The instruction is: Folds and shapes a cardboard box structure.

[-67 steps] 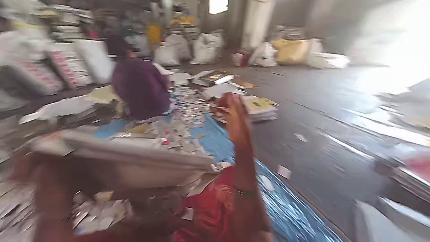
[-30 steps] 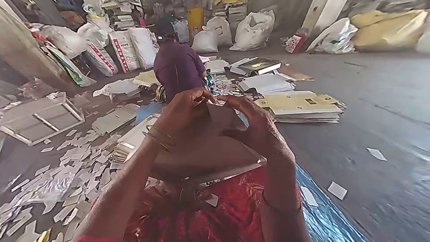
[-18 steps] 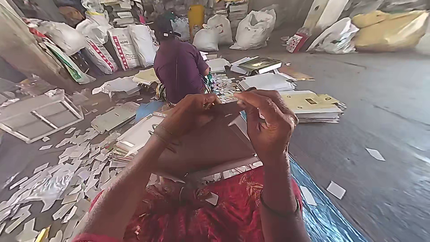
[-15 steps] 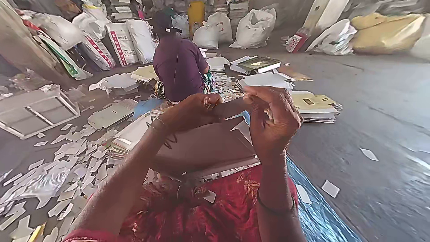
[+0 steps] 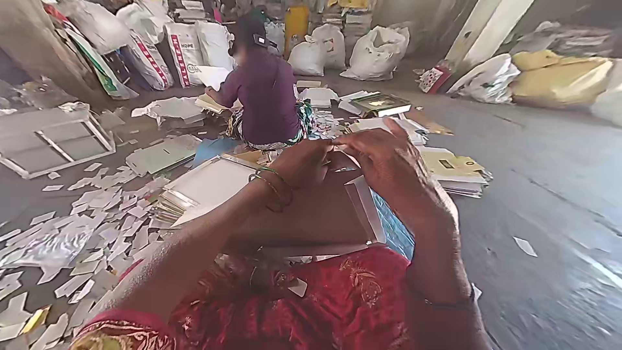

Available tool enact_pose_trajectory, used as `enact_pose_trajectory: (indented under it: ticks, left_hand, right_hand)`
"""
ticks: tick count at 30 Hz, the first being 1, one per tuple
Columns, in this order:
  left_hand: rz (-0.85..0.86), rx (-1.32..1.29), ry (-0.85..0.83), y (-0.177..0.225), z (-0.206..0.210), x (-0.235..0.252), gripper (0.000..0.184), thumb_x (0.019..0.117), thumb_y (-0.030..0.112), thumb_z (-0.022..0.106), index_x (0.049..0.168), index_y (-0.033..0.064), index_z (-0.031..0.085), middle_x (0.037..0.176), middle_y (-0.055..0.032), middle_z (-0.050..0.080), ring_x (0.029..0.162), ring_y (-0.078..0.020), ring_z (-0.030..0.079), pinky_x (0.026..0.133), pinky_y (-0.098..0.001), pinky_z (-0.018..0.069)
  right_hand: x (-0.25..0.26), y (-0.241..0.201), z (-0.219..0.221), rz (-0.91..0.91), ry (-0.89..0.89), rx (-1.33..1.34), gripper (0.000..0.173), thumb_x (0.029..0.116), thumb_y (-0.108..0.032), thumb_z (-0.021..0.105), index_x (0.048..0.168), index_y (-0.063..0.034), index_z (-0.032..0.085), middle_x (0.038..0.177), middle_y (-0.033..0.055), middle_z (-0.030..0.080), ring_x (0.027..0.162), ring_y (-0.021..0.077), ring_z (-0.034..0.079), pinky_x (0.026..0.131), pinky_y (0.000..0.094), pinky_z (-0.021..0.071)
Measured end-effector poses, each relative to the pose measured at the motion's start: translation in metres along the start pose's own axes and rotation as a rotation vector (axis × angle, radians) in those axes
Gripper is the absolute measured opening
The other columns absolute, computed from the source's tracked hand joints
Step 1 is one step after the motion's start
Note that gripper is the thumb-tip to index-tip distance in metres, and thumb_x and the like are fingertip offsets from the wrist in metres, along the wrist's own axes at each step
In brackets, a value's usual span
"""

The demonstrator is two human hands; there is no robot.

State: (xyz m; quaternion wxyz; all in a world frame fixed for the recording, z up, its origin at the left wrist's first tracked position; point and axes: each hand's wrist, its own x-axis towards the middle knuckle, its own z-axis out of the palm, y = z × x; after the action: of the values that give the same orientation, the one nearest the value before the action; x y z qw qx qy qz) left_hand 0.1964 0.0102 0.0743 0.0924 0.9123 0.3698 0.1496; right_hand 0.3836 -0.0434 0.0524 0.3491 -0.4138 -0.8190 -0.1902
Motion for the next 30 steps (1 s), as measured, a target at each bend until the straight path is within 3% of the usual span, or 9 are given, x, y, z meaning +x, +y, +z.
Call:
enact_pose_trajectory:
  ticks: [3,5,9,14,18,20,25,27,30]
  left_hand:
    - [-0.01,0.006,-0.005,0.003,0.004,0.006,0.013,0.0993,0.012,0.059,0.106,0.0023,0.066,0.096,-0.0159,0.067,0.093,-0.0332,0.067,0.079,-0.0548,0.0532]
    - [-0.004,-0.059,-0.008,0.0,0.006,0.009,0.016,0.1027,0.019,0.058,0.102,0.0054,0.066,0.088,-0.0113,0.065,0.084,-0.0277,0.065,0.074,-0.0507,0.0517]
    - [-0.008,-0.189,-0.013,-0.001,0.0,0.006,0.027,0.1005,0.022,0.065,0.119,0.0016,0.063,0.095,-0.0113,0.068,0.084,-0.0208,0.066,0.079,-0.0413,0.0546]
    - [0.111,-0.146,-0.074,-0.005,-0.007,0.004,0.02,0.0965,0.02,0.068,0.093,-0.0002,0.067,0.077,-0.0078,0.06,0.072,-0.0173,0.056,0.067,-0.0372,0.046]
    - [0.11,-0.115,-0.089,0.004,-0.004,0.007,0.017,0.0979,0.016,0.066,0.1,-0.0009,0.067,0.086,-0.012,0.065,0.079,-0.0216,0.061,0.074,-0.0411,0.0497]
    - [0.091,-0.118,-0.08,0.005,0.0,0.01,0.02,0.0984,0.019,0.066,0.101,-0.001,0.068,0.089,-0.0132,0.066,0.082,-0.0239,0.063,0.076,-0.044,0.0515]
    - [0.019,-0.09,-0.071,0.008,0.001,0.011,0.02,0.0992,0.019,0.064,0.101,-0.0005,0.07,0.092,-0.0139,0.068,0.087,-0.0259,0.066,0.08,-0.0464,0.0525]
    - [0.066,-0.101,-0.033,0.004,0.002,0.009,0.019,0.0965,0.017,0.067,0.1,-0.0018,0.071,0.092,-0.0146,0.068,0.085,-0.0254,0.065,0.079,-0.0445,0.0519]
    - [0.17,-0.114,0.047,-0.004,0.001,0.003,0.022,0.0956,0.018,0.069,0.1,-0.0039,0.072,0.091,-0.0172,0.069,0.086,-0.0273,0.066,0.08,-0.0452,0.0525]
  right_hand:
    - [0.006,-0.006,-0.016,0.023,-0.122,0.0,0.028,0.1027,-0.024,0.059,0.123,-0.0071,0.069,0.094,0.0115,0.073,0.089,0.0329,0.07,0.1,0.064,0.0433]
    - [0.006,-0.007,-0.021,0.046,-0.185,-0.022,0.026,0.0958,-0.018,0.072,0.119,-0.0082,0.067,0.086,0.0118,0.07,0.08,0.0333,0.069,0.085,0.0601,0.0487]
    - [0.01,0.004,-0.022,0.023,-0.237,-0.005,0.018,0.0918,-0.01,0.075,0.108,-0.0047,0.068,0.091,0.0167,0.068,0.085,0.0392,0.066,0.075,0.0594,0.0503]
    - [0.018,0.002,-0.028,-0.147,-0.337,-0.103,0.007,0.0901,-0.008,0.074,0.094,-0.0026,0.07,0.083,0.0155,0.065,0.081,0.0373,0.066,0.07,0.0547,0.0496]
    - [0.023,-0.003,-0.035,-0.147,-0.449,-0.203,0.018,0.0821,-0.012,0.084,0.084,-0.0051,0.067,0.069,0.0132,0.061,0.068,0.036,0.064,0.064,0.0546,0.0479]
    - [0.03,0.004,-0.034,-0.113,-0.566,-0.215,0.02,0.086,-0.017,0.082,0.081,-0.0064,0.066,0.066,0.012,0.06,0.065,0.0347,0.064,0.058,0.0526,0.0472]
    - [0.05,0.028,-0.025,-0.05,-0.791,-0.134,0.02,0.0963,-0.033,0.071,0.096,-0.0127,0.072,0.081,0.0087,0.068,0.081,0.0308,0.068,0.07,0.0549,0.0521]
    - [0.044,0.038,-0.021,-0.157,-0.699,-0.045,0.018,0.0975,-0.031,0.069,0.098,-0.013,0.073,0.083,0.0077,0.069,0.083,0.0287,0.069,0.072,0.0527,0.0527]
    - [0.028,0.047,-0.01,-0.354,-0.375,0.032,0.013,0.096,-0.019,0.066,0.094,-0.0107,0.076,0.085,0.0089,0.071,0.087,0.0314,0.069,0.077,0.0516,0.0535]
